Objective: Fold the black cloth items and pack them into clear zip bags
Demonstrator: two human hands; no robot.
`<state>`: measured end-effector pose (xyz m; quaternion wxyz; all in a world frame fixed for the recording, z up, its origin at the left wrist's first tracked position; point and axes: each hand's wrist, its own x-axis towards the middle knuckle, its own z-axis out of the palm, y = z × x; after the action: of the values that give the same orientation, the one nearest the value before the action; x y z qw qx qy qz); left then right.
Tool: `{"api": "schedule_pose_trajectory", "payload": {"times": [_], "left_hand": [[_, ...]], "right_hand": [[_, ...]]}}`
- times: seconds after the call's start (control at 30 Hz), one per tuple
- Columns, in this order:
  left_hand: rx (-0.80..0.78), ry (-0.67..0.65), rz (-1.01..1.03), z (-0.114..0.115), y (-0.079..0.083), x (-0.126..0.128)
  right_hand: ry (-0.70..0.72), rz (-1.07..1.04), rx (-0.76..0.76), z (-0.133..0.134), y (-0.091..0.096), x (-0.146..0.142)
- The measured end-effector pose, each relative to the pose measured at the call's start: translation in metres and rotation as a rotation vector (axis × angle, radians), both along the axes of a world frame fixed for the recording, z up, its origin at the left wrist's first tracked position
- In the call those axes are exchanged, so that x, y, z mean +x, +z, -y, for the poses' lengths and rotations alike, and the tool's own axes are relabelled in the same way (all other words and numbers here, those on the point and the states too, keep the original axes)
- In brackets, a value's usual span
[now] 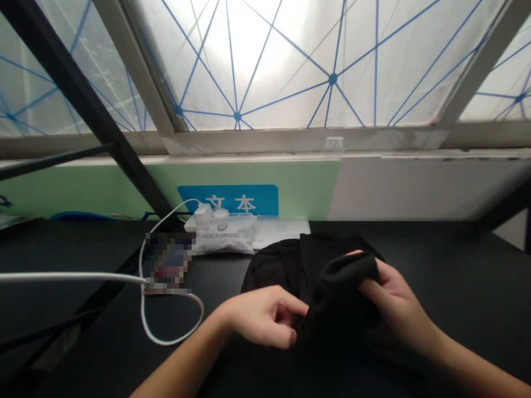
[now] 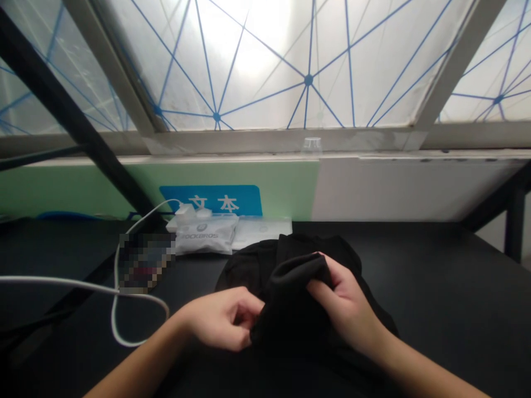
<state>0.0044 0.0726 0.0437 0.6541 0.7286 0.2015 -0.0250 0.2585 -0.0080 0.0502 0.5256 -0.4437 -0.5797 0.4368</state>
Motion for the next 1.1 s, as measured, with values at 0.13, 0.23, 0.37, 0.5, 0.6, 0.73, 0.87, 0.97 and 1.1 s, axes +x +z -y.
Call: {"api": "schedule_pose_trajectory", "payload": {"times": [0.13,0.23,0.37,0.5,0.6,0.73,0.87,0.97,1.1], "left_hand": [[0.035,0.109,-0.026,0.011,-0.003,0.014],[0.252,0.375,-0.091,0.018,-0.014,0.029],[0.281,0.555,-0.082,0.02,-0.031,0.04],[0.183,0.648,0.083,0.017,-0.035,0.044],[0.247,0.67,0.17,0.018,-0.031,0.046],[0.415,0.634,0.174,0.02,-0.027,0.048],[0.278,0.621,0.221,0.016,-0.031,0.049],[0.078,0.697,0.12,0.011,-0.04,0.049],[0.07,0.789,0.077,0.007,-0.048,0.049]], "right_hand": [[-0.103,-0.074,-0.154,-0.036,-0.018,0.02],[-0.127,0.074,-0.198,-0.07,-0.038,0.032],[-0.211,0.372,-0.178,-0.09,-0.062,0.044],[-0.22,0.308,-0.159,-0.078,-0.064,0.048],[-0.187,0.277,-0.25,-0.067,-0.059,0.047],[-0.128,0.217,-0.272,-0.061,-0.056,0.039],[-0.195,0.135,-0.112,-0.055,-0.053,0.035],[-0.163,0.129,-0.173,-0.054,-0.053,0.042],[-0.161,0.287,-0.261,-0.064,-0.06,0.058]]}}
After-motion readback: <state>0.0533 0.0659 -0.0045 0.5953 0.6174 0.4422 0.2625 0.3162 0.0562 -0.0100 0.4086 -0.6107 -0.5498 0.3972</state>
